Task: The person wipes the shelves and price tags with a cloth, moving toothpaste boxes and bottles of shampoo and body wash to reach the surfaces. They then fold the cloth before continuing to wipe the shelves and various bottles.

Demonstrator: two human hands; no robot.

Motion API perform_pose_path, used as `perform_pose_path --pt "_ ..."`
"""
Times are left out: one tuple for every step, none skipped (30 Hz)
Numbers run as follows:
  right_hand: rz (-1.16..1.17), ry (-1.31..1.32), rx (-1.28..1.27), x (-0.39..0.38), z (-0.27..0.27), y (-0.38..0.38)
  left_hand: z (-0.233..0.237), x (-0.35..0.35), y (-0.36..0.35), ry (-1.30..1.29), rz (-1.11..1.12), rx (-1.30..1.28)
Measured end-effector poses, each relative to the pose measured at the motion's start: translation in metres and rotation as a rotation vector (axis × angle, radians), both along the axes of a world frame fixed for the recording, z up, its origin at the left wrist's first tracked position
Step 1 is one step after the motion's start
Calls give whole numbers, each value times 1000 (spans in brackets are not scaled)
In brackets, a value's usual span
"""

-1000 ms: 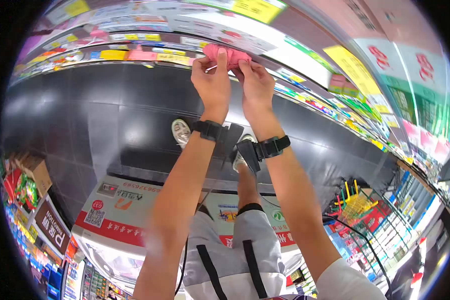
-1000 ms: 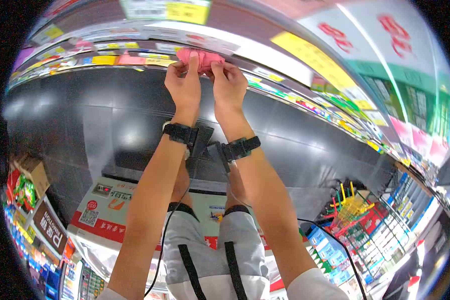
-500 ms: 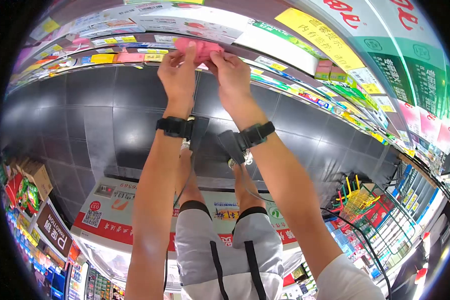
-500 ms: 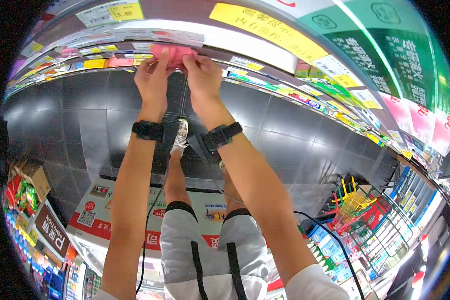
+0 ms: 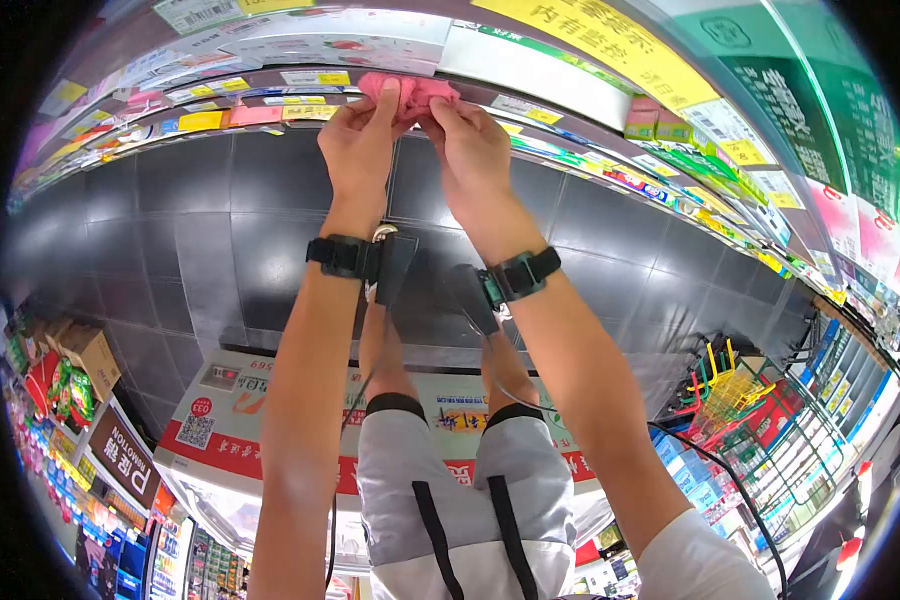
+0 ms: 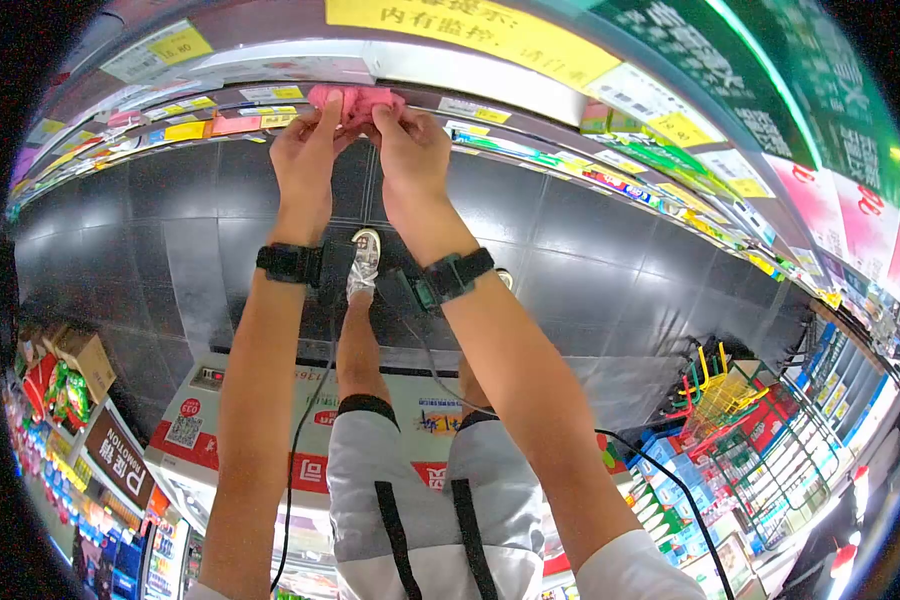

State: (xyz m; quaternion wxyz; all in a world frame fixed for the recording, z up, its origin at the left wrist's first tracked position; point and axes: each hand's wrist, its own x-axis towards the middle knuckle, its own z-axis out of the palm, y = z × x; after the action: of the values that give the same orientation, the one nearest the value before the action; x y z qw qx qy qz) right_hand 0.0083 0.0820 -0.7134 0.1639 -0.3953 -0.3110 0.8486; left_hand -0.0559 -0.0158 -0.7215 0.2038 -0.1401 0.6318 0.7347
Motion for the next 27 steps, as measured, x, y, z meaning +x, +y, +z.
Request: perform_pose_path --pt "-8 28 -28 0 1 1 4 1 1 2 2 -38" --pt "-11 20 -42 3 3 5 8 5 7 11 18 -45" --pt "-24 -21 -27 9 3 9 10 11 13 -12 2 -61" --pt "-57 -55 1 16 2 19 11 17 25 -28 -35 -63" --pt "-91 -93 35 25 0 34 10 24 39 -47 -72 -58" --pt "-80 -38 70 39 -3 52 16 35 51 -62 -124 9" --pt "-116 -51 92 56 -5 66 11 48 62 -84 -168 52" --pt "-147 -57 115 70 -6 80 6 58 75 -97 -206 96" --pt "-174 -58 135 81 -7 93 2 67 86 -106 -241 136" --pt "-132 -55 144 90 -5 105 5 76 97 -101 -240 131" --pt "-142 -64 133 93 -7 105 8 78 98 -104 -243 117" --pt "-154 -73 122 95 -7 106 10 80 100 -109 -249 103" --pt "-167 -83 113 97 -5 108 12 83 102 -113 -255 91" --pt "-174 -129 145 94 -11 101 15 80 99 -107 -256 109" --pt "-185 -113 123 85 -11 96 16 75 94 -96 -242 110" --pt "-191 -95 98 75 -10 88 15 68 86 -82 -223 109" --pt "-194 -81 64 66 -9 77 13 60 73 -72 -202 99" --pt "-182 -49 47 59 -11 69 4 49 59 -56 -214 62" --pt "-174 -8 51 57 -15 59 5 43 49 -38 -227 49" --pt "-168 34 65 54 -19 54 5 37 44 -19 -243 45" --pt "-162 71 82 56 -20 54 7 36 46 -5 -258 45" --pt "-143 38 76 61 -20 58 8 38 51 -13 -247 33" --pt "-169 -1 95 65 -20 64 8 43 59 -12 -270 35" --pt "-191 -39 113 73 -21 73 5 51 68 -10 -289 37" --pt "-207 -79 131 82 -22 82 6 60 79 -10 -301 39" --pt "-222 -54 149 95 -22 93 6 69 89 -37 -320 51" --pt "-239 -48 174 105 -20 104 9 78 101 -55 -338 43"
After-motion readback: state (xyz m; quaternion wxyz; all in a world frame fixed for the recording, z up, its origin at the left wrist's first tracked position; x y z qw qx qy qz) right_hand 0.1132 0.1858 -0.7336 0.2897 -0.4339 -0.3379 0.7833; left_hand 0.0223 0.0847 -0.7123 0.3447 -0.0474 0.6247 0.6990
